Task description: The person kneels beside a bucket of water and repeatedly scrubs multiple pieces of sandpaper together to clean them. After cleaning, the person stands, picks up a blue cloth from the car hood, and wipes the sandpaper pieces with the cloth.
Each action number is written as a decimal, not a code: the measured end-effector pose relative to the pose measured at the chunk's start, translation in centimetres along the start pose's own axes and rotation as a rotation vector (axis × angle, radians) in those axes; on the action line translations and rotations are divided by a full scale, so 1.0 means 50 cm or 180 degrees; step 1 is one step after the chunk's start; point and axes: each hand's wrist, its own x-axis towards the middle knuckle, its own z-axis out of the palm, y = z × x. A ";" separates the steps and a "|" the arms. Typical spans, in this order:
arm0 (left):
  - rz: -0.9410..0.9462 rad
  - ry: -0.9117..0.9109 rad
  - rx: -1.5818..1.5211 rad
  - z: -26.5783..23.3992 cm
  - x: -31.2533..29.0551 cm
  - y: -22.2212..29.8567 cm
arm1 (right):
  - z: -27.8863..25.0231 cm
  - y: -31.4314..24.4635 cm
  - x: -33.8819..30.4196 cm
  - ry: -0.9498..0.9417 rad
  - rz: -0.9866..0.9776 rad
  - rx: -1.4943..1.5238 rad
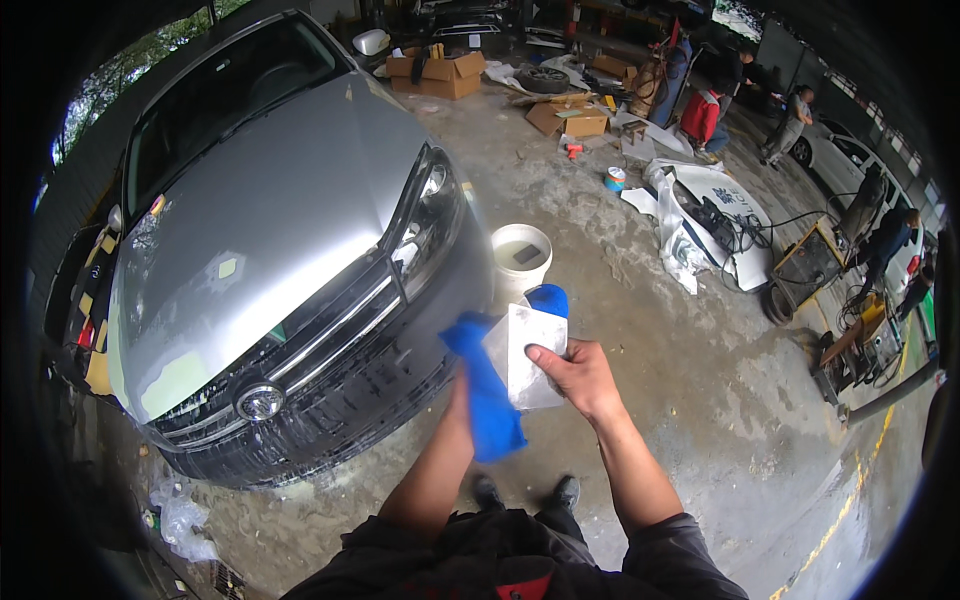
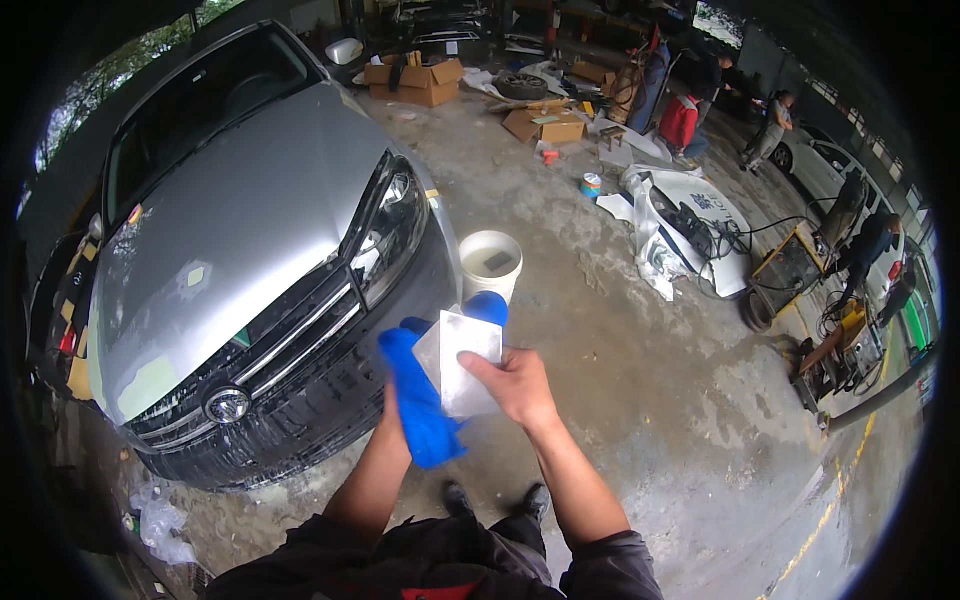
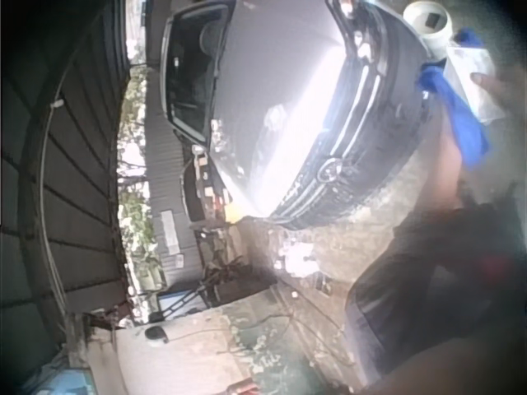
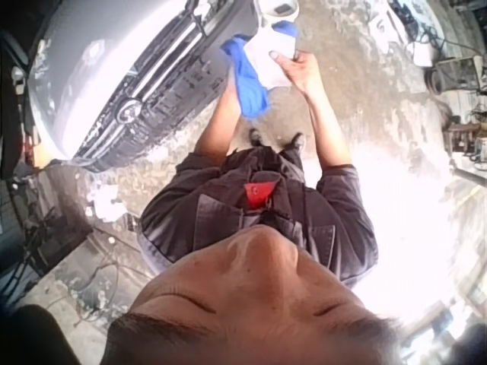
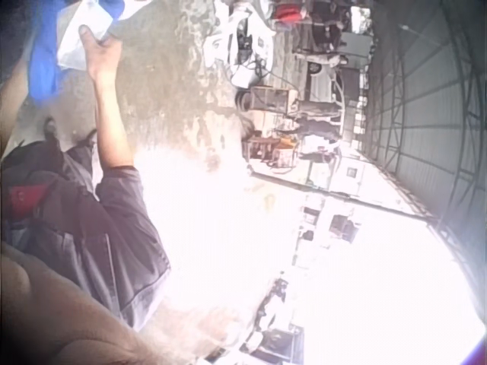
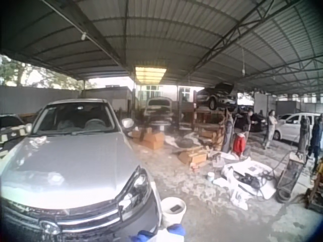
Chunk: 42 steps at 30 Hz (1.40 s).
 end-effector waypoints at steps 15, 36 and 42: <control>0.0066 -0.0471 -0.0851 0.017 0.020 -0.003 | 0.030 0.042 -0.047 -0.0041 0.0140 0.1414; 0.2366 -0.0015 0.2978 -0.037 0.038 -0.048 | -0.013 -0.068 -0.078 -0.0660 -0.1458 -0.1822; 0.0745 0.1223 0.3843 -0.022 0.073 0.030 | -0.059 -0.054 -0.094 -0.0992 -0.0579 -0.0794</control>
